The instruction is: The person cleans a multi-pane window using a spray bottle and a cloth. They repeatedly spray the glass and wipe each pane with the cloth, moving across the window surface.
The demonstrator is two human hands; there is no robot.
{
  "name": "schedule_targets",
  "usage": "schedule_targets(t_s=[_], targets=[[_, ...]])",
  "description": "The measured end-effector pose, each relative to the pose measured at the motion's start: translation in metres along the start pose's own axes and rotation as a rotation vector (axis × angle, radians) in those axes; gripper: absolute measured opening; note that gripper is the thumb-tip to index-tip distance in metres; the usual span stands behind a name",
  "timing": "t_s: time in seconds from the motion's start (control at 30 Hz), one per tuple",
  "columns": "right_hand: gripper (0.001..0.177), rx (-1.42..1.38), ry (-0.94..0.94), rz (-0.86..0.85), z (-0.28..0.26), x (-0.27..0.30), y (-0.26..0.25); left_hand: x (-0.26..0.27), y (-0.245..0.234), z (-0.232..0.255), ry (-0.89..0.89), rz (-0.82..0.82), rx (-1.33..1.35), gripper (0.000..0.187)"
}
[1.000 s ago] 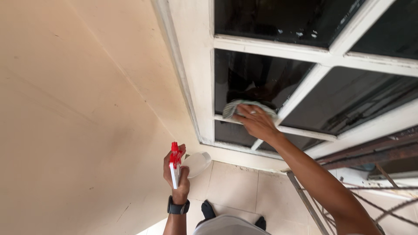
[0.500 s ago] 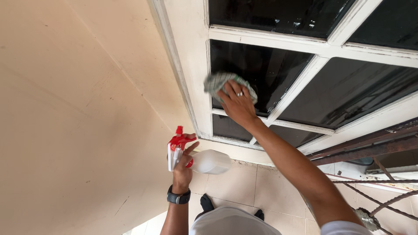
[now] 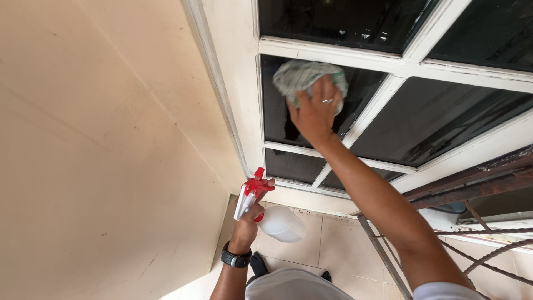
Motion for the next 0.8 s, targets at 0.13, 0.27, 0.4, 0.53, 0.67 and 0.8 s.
schedule_targets(t_s=[0.13, 0.27, 0.4, 0.53, 0.67, 0.8], targets=[[0.045, -0.124, -0.276, -0.455, -0.046, 0.034, 0.048, 0.005, -0.005, 0.000, -0.150, 0.157, -0.071, 0.073], [0.052, -0.263, -0.404, -0.629, -0.065, 0.106, 0.069, 0.011, -0.015, 0.006, -0.077, 0.155, -0.072, 0.071], [0.064, -0.080, -0.518, -0.702, -0.045, 0.132, 0.082, 0.021, -0.023, 0.011, -0.068, 0.158, -0.134, 0.066], [0.050, 0.032, -0.307, -0.359, -0.010, 0.077, 0.049, 0.025, -0.026, 0.014, -0.097, 0.219, -0.222, 0.065], [0.047, 0.050, -0.101, 0.161, 0.011, 0.001, 0.007, 0.021, -0.024, 0.008, -0.089, 0.219, -0.118, 0.069], [0.049, -0.014, -0.263, -0.065, -0.022, -0.003, 0.031, 0.016, -0.009, 0.010, 0.122, 0.134, 0.007, 0.069]])
Point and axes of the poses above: each hand's wrist, its own x-axis away from the middle knuckle, its own y-axis out of the palm, z = x × y, the point moved 7 cm from there along -x, towards the middle knuckle, and after that the axes turned 12 degrees about -y, right-handed, at the moved point
